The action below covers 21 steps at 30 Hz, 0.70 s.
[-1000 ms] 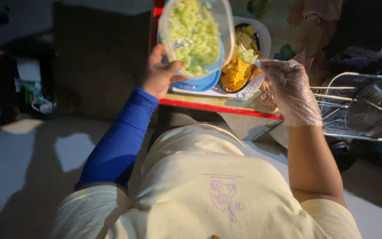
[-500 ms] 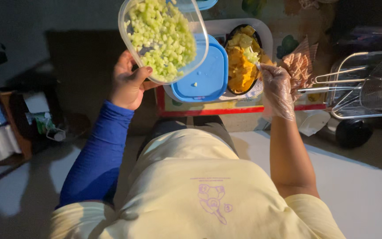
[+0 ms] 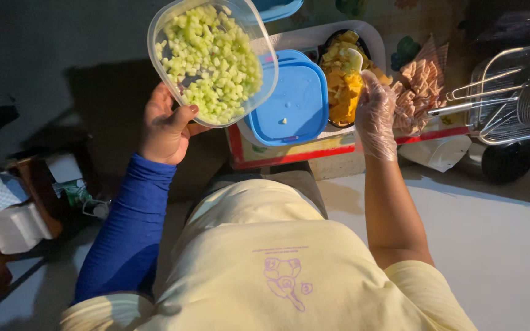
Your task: The person places chopped cucumbers, corn, and ground meat from plastic containers onto a tray that already contains a baked potato and other food items using a fork.
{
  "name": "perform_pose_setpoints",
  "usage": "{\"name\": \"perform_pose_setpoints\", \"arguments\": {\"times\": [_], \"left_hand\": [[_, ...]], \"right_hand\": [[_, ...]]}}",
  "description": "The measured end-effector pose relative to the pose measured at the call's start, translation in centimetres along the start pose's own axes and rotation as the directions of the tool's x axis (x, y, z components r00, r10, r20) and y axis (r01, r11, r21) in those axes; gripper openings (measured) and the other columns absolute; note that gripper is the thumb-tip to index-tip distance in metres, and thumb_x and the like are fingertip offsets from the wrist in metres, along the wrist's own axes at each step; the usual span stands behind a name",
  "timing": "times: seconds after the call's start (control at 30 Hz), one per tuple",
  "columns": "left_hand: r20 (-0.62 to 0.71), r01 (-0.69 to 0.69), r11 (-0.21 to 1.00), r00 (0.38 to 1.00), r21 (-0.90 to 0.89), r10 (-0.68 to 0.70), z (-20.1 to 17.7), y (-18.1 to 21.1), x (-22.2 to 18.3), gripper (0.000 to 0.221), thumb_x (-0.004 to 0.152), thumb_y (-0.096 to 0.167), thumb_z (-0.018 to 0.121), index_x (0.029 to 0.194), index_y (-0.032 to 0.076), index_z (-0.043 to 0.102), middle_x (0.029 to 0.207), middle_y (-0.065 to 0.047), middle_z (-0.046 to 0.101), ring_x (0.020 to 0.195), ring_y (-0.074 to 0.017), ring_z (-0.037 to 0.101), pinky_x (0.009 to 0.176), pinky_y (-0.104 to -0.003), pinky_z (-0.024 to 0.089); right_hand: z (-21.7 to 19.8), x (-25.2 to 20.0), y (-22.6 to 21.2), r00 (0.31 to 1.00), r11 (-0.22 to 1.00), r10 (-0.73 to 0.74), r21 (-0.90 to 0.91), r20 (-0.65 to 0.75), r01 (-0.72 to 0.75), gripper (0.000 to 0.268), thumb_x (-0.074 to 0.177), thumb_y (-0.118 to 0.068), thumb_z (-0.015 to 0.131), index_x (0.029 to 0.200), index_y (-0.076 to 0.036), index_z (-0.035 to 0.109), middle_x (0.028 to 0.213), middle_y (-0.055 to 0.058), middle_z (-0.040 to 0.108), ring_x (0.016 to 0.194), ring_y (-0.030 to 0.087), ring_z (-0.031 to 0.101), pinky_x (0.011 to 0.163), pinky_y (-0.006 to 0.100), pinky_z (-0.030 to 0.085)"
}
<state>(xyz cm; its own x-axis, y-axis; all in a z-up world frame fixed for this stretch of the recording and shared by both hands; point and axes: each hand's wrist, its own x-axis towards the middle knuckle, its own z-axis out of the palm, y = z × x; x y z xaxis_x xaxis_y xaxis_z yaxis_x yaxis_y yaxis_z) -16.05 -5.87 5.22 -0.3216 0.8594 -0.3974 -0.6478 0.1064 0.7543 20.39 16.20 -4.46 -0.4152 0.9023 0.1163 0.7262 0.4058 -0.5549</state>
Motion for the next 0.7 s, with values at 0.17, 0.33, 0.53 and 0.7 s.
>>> {"name": "perform_pose_setpoints", "arguments": {"times": [0.17,0.33,0.53,0.7], "left_hand": [[0.026,0.011,1.000,1.000,-0.026,-0.010,-0.7,0.6,0.0,0.059,0.092,0.005,0.068,0.143,-0.002,0.040,0.137,-0.017,0.059,0.122,-0.0300,0.067,0.092,-0.048,0.067],[0.038,0.025,0.999,0.999,-0.022,-0.024,-1.3,0.5,-0.2,0.060,0.092,0.007,0.068,0.144,-0.001,0.040,0.137,-0.017,0.059,0.122,-0.0290,0.067,0.092,-0.048,0.066],[0.040,0.014,0.999,0.999,-0.030,-0.012,-1.9,-0.5,0.3,0.059,0.090,0.005,0.070,0.142,-0.001,0.042,0.139,-0.015,0.058,0.125,-0.0279,0.065,0.094,-0.048,0.066],[0.048,0.026,0.999,0.999,-0.024,-0.025,-1.7,-1.1,0.6,0.061,0.087,0.004,0.069,0.141,0.001,0.042,0.139,-0.014,0.054,0.123,-0.0264,0.065,0.090,-0.047,0.066]], "right_hand": [[0.7,0.1,-0.6,0.999,0.992,-0.024,-0.124,-0.039,0.019,0.037,0.095,0.010,0.062,0.129,-0.004,0.071,0.101,0.023,0.067,0.095,0.040,0.063,0.084,0.048,0.050],[1.0,0.4,-1.2,0.998,0.995,-0.037,-0.091,-0.047,0.033,0.041,0.094,0.012,0.059,0.130,-0.005,0.070,0.107,0.024,0.068,0.099,0.039,0.064,0.087,0.047,0.051],[0.7,0.8,-0.4,0.994,0.995,-0.095,-0.046,-0.053,0.092,0.042,0.092,0.013,0.058,0.129,-0.003,0.069,0.106,0.024,0.068,0.095,0.038,0.066,0.084,0.046,0.053],[-0.2,-0.6,-0.3,0.998,0.995,-0.069,-0.078,-0.013,0.068,0.041,0.093,0.014,0.058,0.126,-0.005,0.071,0.094,0.023,0.067,0.087,0.038,0.064,0.079,0.047,0.051]]}}
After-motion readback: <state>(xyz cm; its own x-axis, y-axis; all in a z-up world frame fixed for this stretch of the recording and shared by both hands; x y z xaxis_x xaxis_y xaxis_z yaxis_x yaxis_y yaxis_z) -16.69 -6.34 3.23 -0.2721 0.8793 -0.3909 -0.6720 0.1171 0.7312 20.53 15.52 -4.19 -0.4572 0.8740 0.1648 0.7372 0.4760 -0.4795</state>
